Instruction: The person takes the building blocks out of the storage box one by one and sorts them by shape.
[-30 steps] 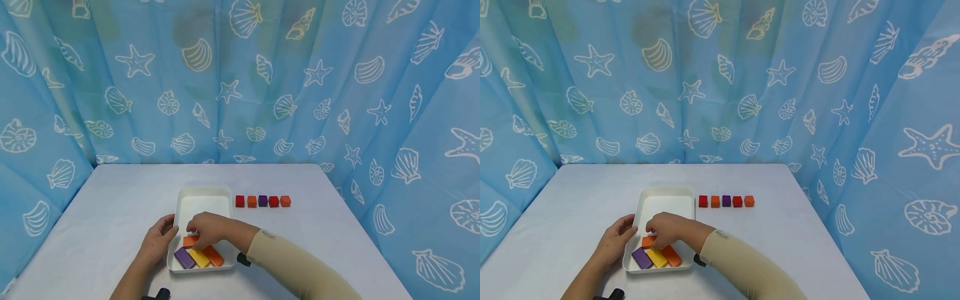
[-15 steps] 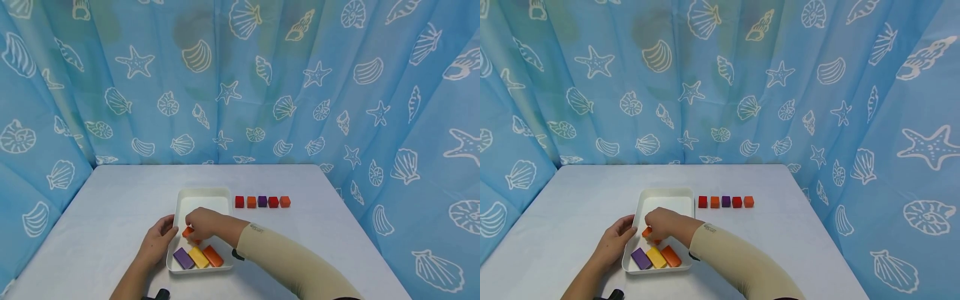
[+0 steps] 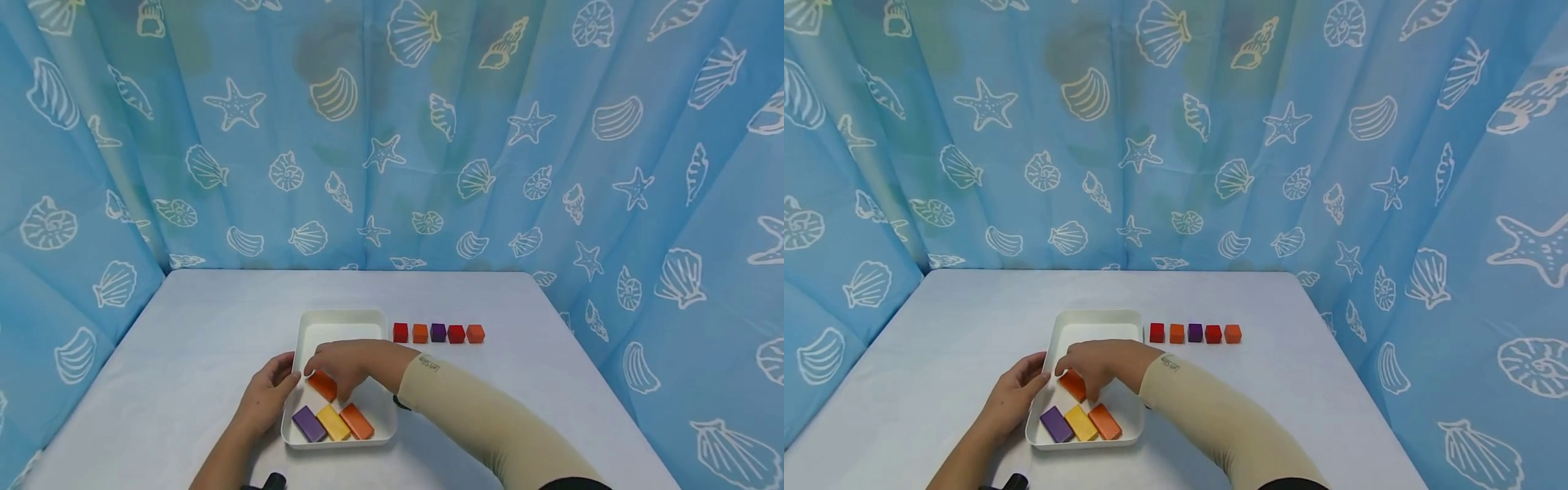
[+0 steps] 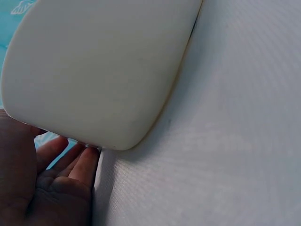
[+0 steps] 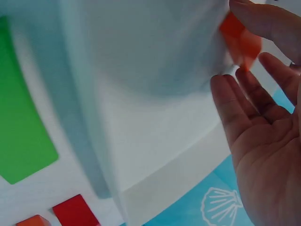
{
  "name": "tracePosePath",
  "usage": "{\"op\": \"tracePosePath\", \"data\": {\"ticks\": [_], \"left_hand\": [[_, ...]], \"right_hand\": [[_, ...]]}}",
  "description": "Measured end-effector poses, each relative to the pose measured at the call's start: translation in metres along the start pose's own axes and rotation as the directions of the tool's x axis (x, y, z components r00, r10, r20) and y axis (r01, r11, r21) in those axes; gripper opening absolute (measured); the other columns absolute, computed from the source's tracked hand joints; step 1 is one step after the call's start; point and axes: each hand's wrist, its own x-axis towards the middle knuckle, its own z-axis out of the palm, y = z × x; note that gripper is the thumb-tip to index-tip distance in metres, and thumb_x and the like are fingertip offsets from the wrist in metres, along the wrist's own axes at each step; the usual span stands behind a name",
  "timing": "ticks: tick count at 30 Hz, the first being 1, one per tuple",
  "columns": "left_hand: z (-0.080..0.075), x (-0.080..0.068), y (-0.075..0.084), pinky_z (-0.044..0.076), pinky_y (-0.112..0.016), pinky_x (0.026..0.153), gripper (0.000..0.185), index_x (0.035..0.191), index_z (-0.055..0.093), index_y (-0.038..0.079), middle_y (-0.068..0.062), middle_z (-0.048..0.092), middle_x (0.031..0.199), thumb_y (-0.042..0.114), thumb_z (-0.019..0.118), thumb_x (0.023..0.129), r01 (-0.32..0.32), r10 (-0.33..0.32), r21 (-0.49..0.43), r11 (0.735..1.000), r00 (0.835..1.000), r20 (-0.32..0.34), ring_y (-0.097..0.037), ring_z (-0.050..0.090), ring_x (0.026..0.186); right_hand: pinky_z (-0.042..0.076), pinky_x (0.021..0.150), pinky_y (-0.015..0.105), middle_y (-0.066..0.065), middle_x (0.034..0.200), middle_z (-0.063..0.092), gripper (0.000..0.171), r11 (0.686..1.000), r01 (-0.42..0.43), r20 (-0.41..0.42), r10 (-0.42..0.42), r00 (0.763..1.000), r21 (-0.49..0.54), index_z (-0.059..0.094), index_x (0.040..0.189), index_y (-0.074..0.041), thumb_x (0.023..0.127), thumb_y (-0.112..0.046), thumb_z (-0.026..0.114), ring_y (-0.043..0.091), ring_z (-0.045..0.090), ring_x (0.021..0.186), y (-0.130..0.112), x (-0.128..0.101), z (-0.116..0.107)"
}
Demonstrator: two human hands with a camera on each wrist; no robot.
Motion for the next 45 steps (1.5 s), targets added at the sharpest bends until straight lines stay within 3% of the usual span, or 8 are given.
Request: {"op": "tracePosePath", "data": {"ticks": [18,29,38,45], "left_hand": [[0.016,0.002,0.004,0.042,-0.056,0.116,0.056,0.157,0.047,0.005,-0.022,0.05,0.158,0.025,0.064,0.107,0.034,-0.034,0.018,0.999,0.999,0.009,-0.043,0.046,0.147],[0.019,-0.002,-0.003,0.041,-0.056,0.118,0.055,0.158,0.045,0.001,-0.025,0.047,0.159,0.019,0.062,0.108,0.034,-0.034,0.005,0.999,0.999,-0.003,-0.044,0.045,0.147],[0.011,-0.001,-0.001,0.037,-0.055,0.121,0.057,0.16,0.041,0.001,-0.024,0.044,0.161,0.018,0.059,0.109,0.042,-0.041,0.02,0.999,0.999,-0.005,-0.043,0.042,0.15],[0.007,0.001,0.002,0.037,-0.054,0.122,0.058,0.16,0.039,0.0,-0.024,0.043,0.162,0.017,0.058,0.109,0.044,-0.044,0.021,0.999,0.999,-0.005,-0.042,0.041,0.151]], "right_hand": [[0.059,0.089,0.02,-0.015,0.11,0.059,0.066,0.996,-0.001,-0.072,0.008,0.997,0.091,0.07,0.136,-0.03,0.078,-0.022,0.098,0.002,0.057,0.099,0.015,-0.017,0.008],[0.057,0.088,0.018,-0.013,0.115,0.061,0.064,0.996,0.025,-0.142,-0.014,0.99,0.08,0.068,0.138,-0.024,0.081,-0.024,0.096,0.004,0.059,0.104,0.018,-0.029,-0.002],[0.057,0.085,0.019,-0.01,0.121,0.06,0.063,0.993,0.009,-0.246,0.021,0.969,0.121,0.067,0.141,-0.022,0.084,-0.029,0.093,0.007,0.058,0.108,0.037,-0.066,-0.013],[0.059,0.084,0.021,-0.009,0.126,0.06,0.066,0.98,-0.056,-0.335,0.119,0.935,0.19,0.067,0.14,-0.023,0.08,-0.027,0.095,0.011,0.059,0.114,0.072,-0.111,-0.007]]}}
